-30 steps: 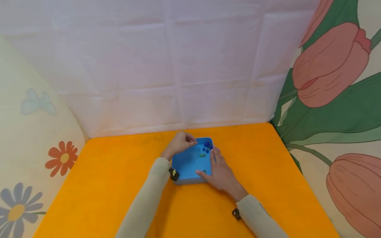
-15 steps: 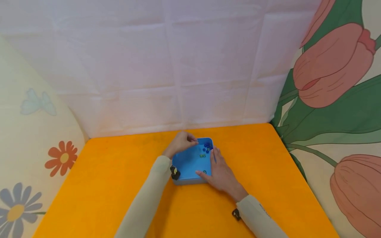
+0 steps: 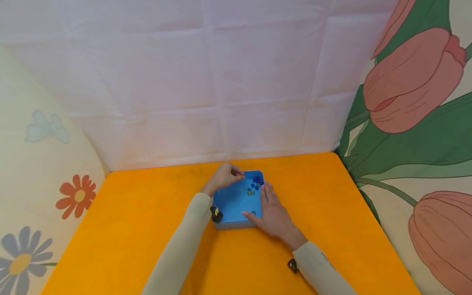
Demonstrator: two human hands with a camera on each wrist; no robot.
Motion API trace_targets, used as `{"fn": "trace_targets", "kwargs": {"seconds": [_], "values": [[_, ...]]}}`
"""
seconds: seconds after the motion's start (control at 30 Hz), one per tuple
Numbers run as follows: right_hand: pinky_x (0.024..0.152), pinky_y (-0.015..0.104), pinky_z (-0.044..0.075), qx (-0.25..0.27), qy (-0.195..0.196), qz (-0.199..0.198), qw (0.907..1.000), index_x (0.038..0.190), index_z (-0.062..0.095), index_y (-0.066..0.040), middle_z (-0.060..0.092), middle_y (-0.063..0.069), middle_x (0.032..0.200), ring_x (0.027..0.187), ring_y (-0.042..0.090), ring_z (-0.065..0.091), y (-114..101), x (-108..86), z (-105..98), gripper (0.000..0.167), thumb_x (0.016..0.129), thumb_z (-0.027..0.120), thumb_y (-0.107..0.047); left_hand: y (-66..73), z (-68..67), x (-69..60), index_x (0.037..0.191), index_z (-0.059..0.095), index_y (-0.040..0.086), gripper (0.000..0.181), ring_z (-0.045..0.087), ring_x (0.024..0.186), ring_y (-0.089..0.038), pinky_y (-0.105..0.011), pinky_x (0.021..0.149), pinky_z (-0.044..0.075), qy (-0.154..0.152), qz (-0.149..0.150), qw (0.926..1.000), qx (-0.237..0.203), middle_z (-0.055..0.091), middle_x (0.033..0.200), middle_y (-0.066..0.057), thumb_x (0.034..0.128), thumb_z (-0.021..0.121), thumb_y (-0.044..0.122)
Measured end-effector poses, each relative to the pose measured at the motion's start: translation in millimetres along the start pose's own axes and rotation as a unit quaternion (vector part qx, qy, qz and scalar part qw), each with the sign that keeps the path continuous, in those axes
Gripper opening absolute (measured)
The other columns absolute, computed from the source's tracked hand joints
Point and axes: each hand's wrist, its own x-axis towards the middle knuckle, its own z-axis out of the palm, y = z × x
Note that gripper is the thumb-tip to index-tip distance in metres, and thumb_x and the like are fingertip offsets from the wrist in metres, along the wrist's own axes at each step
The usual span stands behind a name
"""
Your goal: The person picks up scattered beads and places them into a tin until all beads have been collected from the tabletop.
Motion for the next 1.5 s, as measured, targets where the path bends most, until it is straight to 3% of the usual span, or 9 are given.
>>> {"fn": "trace_targets", "kwargs": {"seconds": [0.13, 0.33, 0.57, 0.73, 0.93, 1.13, 1.33, 1.5], "values": [[0.123, 0.057, 0.036, -0.003, 0.001, -0.002, 1.0000, 0.165, 0.010, 0.006, 0.001, 0.023, 0.177, 0.164, 0.042, 0.013, -0.6, -0.4, -0.8, 0.117, 0.095, 0.052, -0.078, 3.8, -2.6, -0.5, 0.111, 0.081, 0.007, 0.020, 0.069, 0.085, -0.019, -0.034, 0.081, 0.061, -0.001, -0.002, 1.0000, 0.007, 0.079, 0.101, -0.007, 0.1009, 0.072, 0.022], [0.123, 0.057, 0.038, -0.007, 0.002, -0.003, 1.0000, 0.165, 0.011, 0.006, 0.002, 0.024, 0.177, 0.164, 0.043, 0.015, 0.2, -0.3, 0.7, 0.116, 0.096, 0.051, -0.078, 7.4, -8.1, -4.4, 0.106, 0.082, 0.006, 0.018, 0.071, 0.083, -0.021, -0.030, 0.076, 0.061, 0.001, 0.021, 0.9998, 0.008, 0.080, 0.096, -0.008, 0.1000, 0.073, 0.020], [0.123, 0.058, 0.037, -0.005, -0.001, -0.006, 1.0000, 0.165, 0.011, 0.007, 0.001, 0.025, 0.176, 0.164, 0.044, 0.013, 3.0, -0.3, -0.3, 0.116, 0.096, 0.051, -0.078, 9.7, -19.8, -19.4, 0.108, 0.080, 0.007, 0.017, 0.070, 0.086, -0.016, -0.031, 0.079, 0.061, -0.011, 0.040, 0.9987, 0.029, 0.079, 0.101, -0.008, 0.1023, 0.070, 0.019], [0.125, 0.059, 0.033, 0.005, -0.003, -0.004, 1.0000, 0.165, 0.009, 0.007, -0.001, 0.024, 0.176, 0.164, 0.044, 0.011, 3.6, -1.0, -2.4, 0.116, 0.097, 0.053, -0.075, 4.3, -30.8, -34.8, 0.108, 0.078, 0.007, 0.016, 0.068, 0.086, -0.017, -0.031, 0.078, 0.060, -0.010, 0.029, 0.9987, 0.040, 0.077, 0.102, -0.007, 0.1030, 0.069, 0.020], [0.125, 0.058, 0.032, -0.003, -0.002, -0.007, 1.0000, 0.165, 0.010, 0.007, 0.001, 0.024, 0.176, 0.164, 0.043, 0.012, 2.3, -1.0, -0.9, 0.116, 0.096, 0.052, -0.076, -11.2, -42.6, -53.9, 0.106, 0.077, 0.006, 0.015, 0.065, 0.082, -0.017, -0.030, 0.075, 0.058, -0.002, 0.019, 0.9981, 0.059, 0.076, 0.097, -0.007, 0.1021, 0.070, 0.019], [0.126, 0.058, 0.031, 0.004, 0.000, -0.009, 0.9999, 0.165, 0.011, 0.006, 0.001, 0.024, 0.177, 0.164, 0.043, 0.011, 0.9, -0.9, -0.6, 0.114, 0.097, 0.053, -0.075, -36.5, -51.5, -72.9, 0.106, 0.076, 0.005, 0.013, 0.061, 0.077, -0.017, -0.030, 0.071, 0.055, 0.003, 0.011, 0.9986, 0.052, 0.073, 0.092, -0.008, 0.1020, 0.069, 0.016], [0.125, 0.057, 0.033, -0.001, 0.005, -0.015, 0.9999, 0.165, 0.012, 0.006, 0.002, 0.024, 0.176, 0.164, 0.043, 0.012, 0.7, -0.6, -0.2, 0.113, 0.097, 0.052, -0.075, -60.7, -56.8, -91.9, 0.116, 0.073, 0.002, 0.022, 0.061, 0.073, -0.016, -0.028, 0.067, 0.055, 0.012, -0.021, 0.9991, 0.036, 0.072, 0.096, -0.009, 0.1020, 0.069, 0.018], [0.125, 0.058, 0.032, 0.000, 0.001, -0.014, 0.9999, 0.165, 0.012, 0.007, 0.000, 0.025, 0.176, 0.164, 0.044, 0.012, 0.3, -2.4, 0.4, 0.113, 0.098, 0.052, -0.074, -77.8, -58.0, -109.0, 0.119, 0.072, -0.003, 0.025, 0.062, 0.069, -0.014, -0.028, 0.064, 0.057, 0.020, -0.030, 0.9986, 0.040, 0.073, 0.095, -0.010, 0.1009, 0.070, 0.015]]}}
